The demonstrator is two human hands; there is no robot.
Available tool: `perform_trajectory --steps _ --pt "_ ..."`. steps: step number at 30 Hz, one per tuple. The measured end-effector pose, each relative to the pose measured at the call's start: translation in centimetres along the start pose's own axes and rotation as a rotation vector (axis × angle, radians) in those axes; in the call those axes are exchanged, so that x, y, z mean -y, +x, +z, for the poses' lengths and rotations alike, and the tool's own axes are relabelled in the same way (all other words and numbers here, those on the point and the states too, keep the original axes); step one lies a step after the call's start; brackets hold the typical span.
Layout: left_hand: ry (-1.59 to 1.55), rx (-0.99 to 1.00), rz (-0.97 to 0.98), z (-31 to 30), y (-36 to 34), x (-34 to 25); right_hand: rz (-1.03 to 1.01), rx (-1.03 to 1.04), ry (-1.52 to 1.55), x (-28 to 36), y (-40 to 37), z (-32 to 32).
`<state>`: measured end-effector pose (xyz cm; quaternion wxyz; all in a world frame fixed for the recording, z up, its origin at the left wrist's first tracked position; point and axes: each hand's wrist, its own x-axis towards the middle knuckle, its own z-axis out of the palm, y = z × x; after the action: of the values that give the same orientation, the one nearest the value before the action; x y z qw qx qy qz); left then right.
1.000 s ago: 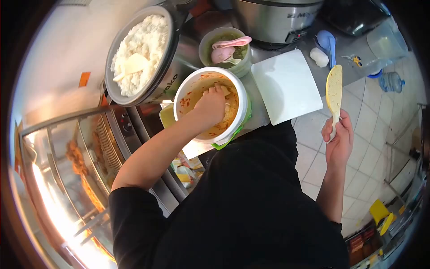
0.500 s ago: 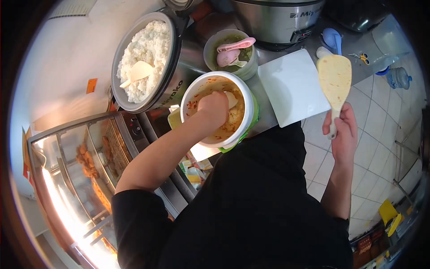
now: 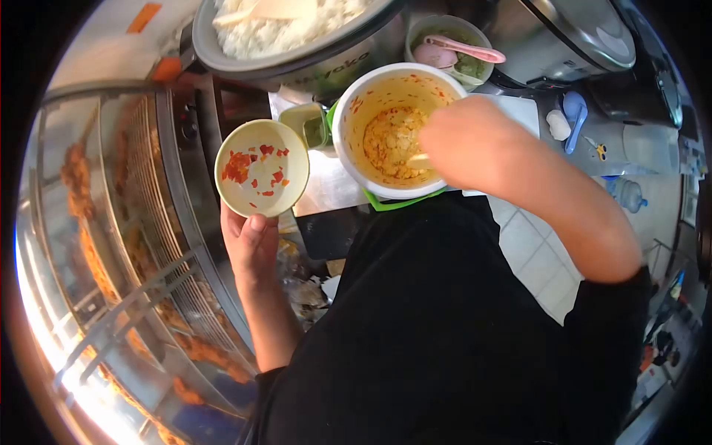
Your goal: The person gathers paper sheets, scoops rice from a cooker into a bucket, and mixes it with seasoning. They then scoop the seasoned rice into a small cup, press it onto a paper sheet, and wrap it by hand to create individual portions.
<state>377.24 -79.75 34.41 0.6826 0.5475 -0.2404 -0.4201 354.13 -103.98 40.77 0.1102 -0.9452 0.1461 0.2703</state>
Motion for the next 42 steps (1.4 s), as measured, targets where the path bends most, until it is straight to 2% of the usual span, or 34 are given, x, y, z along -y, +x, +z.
perform_trajectory --steps 2,5,8,10,11,13,14,15,17,21,23,24,27,28,29,31,32,34,35,37,40,41,42 --pt "-0.231 -0.05 -0.018 -0.8 -1.3 1.9 -0.132 0.213 -0.182 1.2 7.3 4.7" --pt "-0.308 -0.099 -0.028 -0.7 -2.7 4.0 -0.185 0.249 -0.268 -0.8 10.6 8.7" --pt "-0.312 -0.113 -0.09 -0.2 -4.0 4.8 -0.141 0.196 -0.264 -2.3 9.9 7.9" --pt "-0.364 -0.086 -0.112 -0.2 -4.1 5.5 -0.019 0.217 -0.243 -1.9 8.5 4.2" --pt "-0.39 -0.071 -0.122 -0.1 -3.9 5.4 -0.026 0.225 -0.264 -1.7 8.4 2.8" --pt "-0.405 -0.052 -0.14 -0.5 -3.5 6.0 0.134 0.21 -0.115 -1.7 8.6 0.8" --pt "-0.418 -0.048 -0.151 -0.4 -3.2 6.2 0.143 0.186 0.048 -1.9 9.2 0.7" --pt "-0.429 -0.038 -0.167 -0.3 -2.7 6.4 0.147 0.184 0.047 -1.8 10.2 1.9" --pt "-0.422 -0.006 -0.186 -0.4 -2.0 6.6 0.04 0.312 0.034 -1.0 12.4 5.0" --pt "-0.443 0.023 -0.239 -0.8 -0.8 6.5 0.077 0.388 -0.091 -0.7 13.3 4.4" --pt "-0.358 0.039 -0.293 -0.8 -0.5 5.8 0.266 0.262 -0.075 -1.3 12.0 2.5" --pt "-0.353 0.056 -0.317 -0.9 -0.3 6.0 0.28 0.235 -0.074 -1.1 11.0 1.3" --pt "-0.378 0.118 -0.347 -0.6 -0.2 7.0 0.366 0.279 -0.032 -2.4 11.6 4.3" --pt "-0.384 0.134 -0.358 -0.5 -0.2 7.7 0.374 0.188 -0.022 -3.5 11.8 7.7" --pt "-0.389 0.143 -0.356 -0.1 0.2 7.9 0.384 0.187 -0.026 -3.6 11.4 8.1" --pt "-0.431 0.123 -0.385 0.8 0.5 8.3 0.213 0.131 0.187 -2.8 10.5 8.5" --pt "-0.435 0.112 -0.387 1.2 0.5 8.4 0.213 0.139 0.191 -2.3 10.1 8.6" --pt "-0.456 0.119 -0.406 1.5 0.4 8.6 -0.017 0.097 0.318 -1.5 9.0 8.1" --pt "-0.474 0.116 -0.409 1.5 0.6 8.8 -0.003 0.087 0.328 -1.9 8.8 7.0" --pt "-0.469 0.124 -0.416 1.1 0.6 9.1 -0.066 0.281 0.401 -2.8 9.0 4.9" --pt "-0.471 0.062 -0.434 0.6 0.4 9.8 0.014 0.348 0.271 -2.8 10.3 8.4" --pt "-0.464 0.077 -0.429 0.7 0.5 9.7 0.024 0.335 0.274 -2.7 9.9 8.2" --pt "-0.461 0.1 -0.397 0.7 0.7 9.5 0.054 0.182 0.227 -2.5 9.6 7.9"
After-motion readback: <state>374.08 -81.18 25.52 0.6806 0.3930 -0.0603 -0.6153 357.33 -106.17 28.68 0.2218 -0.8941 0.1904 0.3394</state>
